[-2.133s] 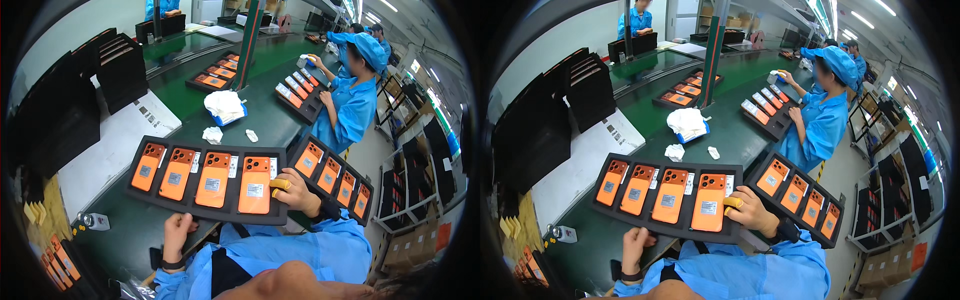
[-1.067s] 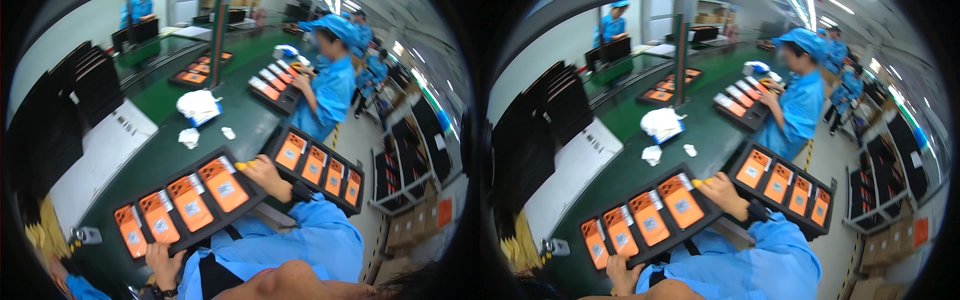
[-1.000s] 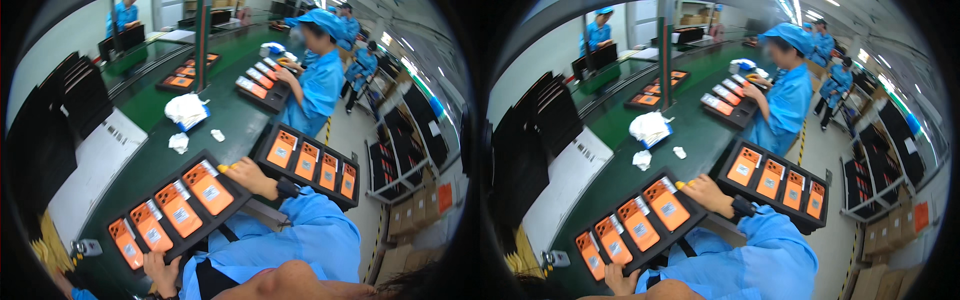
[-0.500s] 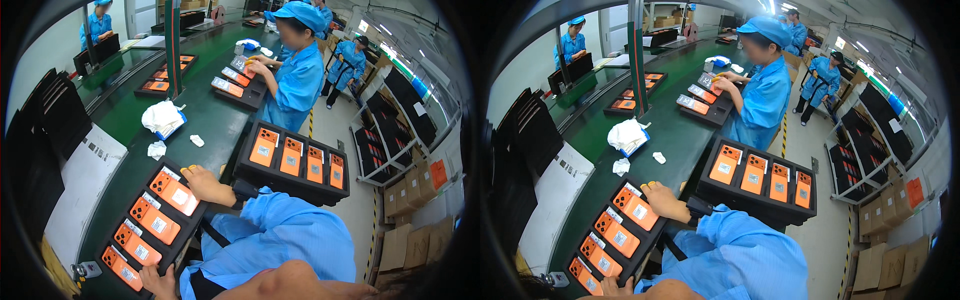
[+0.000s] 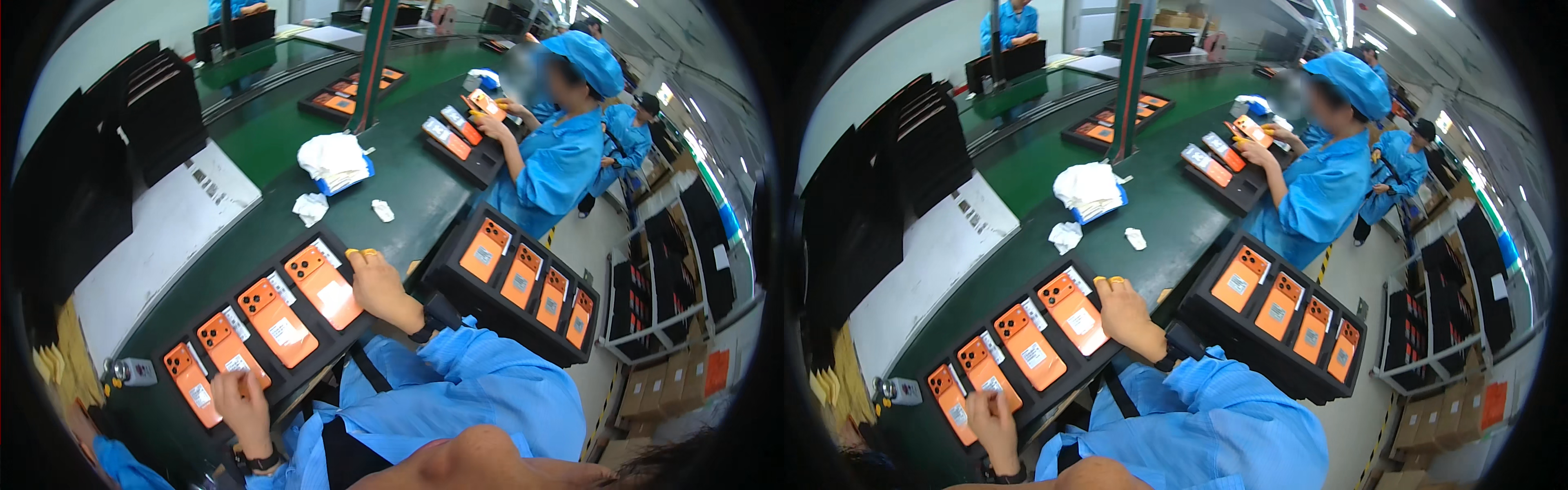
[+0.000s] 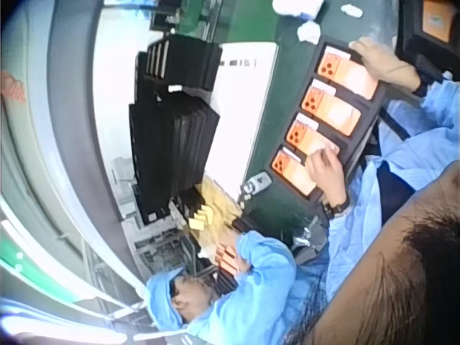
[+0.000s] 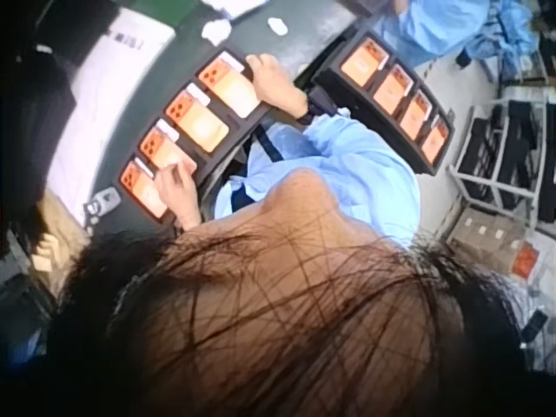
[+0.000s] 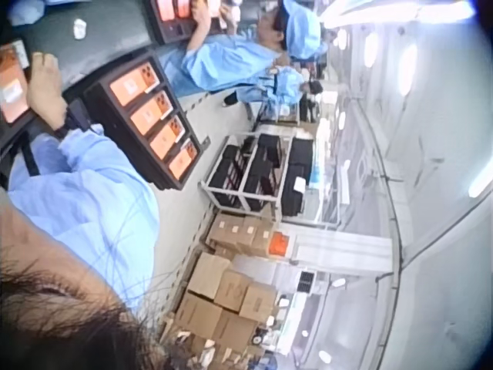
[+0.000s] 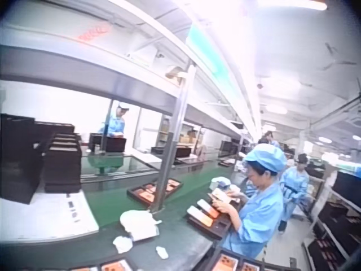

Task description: Cleaning and inspecting the back casing of several orange smartphones on a production line.

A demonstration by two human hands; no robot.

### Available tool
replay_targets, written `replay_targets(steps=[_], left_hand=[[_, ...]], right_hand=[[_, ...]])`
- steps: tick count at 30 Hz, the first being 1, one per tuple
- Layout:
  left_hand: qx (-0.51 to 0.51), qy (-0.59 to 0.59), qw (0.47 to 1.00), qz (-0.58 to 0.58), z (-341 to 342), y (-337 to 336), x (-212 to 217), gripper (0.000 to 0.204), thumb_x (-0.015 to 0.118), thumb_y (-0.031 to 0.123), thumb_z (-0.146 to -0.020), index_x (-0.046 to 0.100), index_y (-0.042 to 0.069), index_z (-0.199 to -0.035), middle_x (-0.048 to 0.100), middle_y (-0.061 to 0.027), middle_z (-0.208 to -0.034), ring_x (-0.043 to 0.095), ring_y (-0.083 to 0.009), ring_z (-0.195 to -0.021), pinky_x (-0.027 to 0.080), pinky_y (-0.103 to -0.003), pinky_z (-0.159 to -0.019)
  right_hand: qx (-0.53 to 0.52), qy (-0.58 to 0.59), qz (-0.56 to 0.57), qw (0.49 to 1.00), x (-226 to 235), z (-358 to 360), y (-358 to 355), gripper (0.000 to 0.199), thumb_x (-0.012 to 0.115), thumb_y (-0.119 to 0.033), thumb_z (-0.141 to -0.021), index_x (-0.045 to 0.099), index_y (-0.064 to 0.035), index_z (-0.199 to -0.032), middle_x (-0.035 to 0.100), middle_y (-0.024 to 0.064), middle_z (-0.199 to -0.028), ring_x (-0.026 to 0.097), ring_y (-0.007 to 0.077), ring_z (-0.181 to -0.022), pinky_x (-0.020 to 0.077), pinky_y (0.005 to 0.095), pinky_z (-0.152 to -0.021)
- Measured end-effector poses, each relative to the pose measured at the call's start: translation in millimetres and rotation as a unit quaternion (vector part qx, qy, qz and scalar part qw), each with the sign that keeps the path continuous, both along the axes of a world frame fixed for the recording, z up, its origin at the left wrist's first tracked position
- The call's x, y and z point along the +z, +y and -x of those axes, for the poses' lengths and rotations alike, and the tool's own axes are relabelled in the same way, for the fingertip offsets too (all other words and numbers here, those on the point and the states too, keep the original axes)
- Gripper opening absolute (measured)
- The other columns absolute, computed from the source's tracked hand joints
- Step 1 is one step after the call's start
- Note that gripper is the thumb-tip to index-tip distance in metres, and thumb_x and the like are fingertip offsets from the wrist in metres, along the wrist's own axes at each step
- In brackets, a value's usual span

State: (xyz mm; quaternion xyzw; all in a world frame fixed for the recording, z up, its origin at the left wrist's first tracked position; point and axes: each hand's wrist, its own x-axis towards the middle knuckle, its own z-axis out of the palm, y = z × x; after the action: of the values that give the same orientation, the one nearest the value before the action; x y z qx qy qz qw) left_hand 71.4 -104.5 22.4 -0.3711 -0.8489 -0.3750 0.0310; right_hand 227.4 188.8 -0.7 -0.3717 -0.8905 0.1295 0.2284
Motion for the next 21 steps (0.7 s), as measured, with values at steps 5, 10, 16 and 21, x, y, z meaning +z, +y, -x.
replay_targets(steps=[5,10,16,21], left_hand=[[-0.076,0.055,0.995,0.034,-14.1,66.0,8.9,0.050,0.077,0.012,-0.080,0.056,-0.004,-0.122,0.049,-0.0268,-0.136,0.047,-0.0459,-0.123,0.042,-0.052,-0.104],[-0.072,0.048,0.990,0.108,-17.6,83.9,-14.0,0.062,0.076,0.015,-0.082,0.049,-0.007,-0.133,0.040,-0.0303,-0.146,0.039,-0.0528,-0.131,0.037,-0.056,-0.111],[-0.069,0.027,0.992,0.103,-21.7,86.0,-8.8,0.079,0.082,0.026,-0.079,0.044,-0.005,-0.142,0.038,-0.0308,-0.148,0.032,-0.0591,-0.136,0.033,-0.059,-0.113],[-0.038,0.047,0.982,0.178,-31.4,100.9,-9.8,0.093,0.082,0.041,-0.076,0.041,-0.001,-0.147,0.032,-0.0294,-0.153,0.031,-0.0602,-0.136,0.032,-0.066,-0.110]], right_hand=[[0.112,0.092,-0.048,0.988,4.0,14.2,-19.8,0.046,0.071,-0.012,-0.081,0.057,0.0005,-0.123,0.058,0.0228,-0.122,0.054,0.0420,-0.110,0.0479,0.0495,-0.095],[0.187,0.041,-0.040,0.981,-7.0,28.7,-39.0,0.046,0.072,-0.019,-0.086,0.056,0.0044,-0.122,0.055,0.0270,-0.128,0.049,0.0474,-0.122,0.0424,0.0520,-0.105],[0.146,0.033,0.007,0.989,-4.7,28.9,-39.7,0.052,0.076,-0.024,-0.085,0.056,0.0043,-0.123,0.051,0.0274,-0.133,0.043,0.0483,-0.129,0.0394,0.0512,-0.109],[0.128,0.005,0.033,0.991,8.4,36.4,-39.5,0.052,0.078,-0.024,-0.082,0.055,0.0023,-0.122,0.053,0.0251,-0.131,0.048,0.0443,-0.124,0.0454,0.0483,-0.103]])
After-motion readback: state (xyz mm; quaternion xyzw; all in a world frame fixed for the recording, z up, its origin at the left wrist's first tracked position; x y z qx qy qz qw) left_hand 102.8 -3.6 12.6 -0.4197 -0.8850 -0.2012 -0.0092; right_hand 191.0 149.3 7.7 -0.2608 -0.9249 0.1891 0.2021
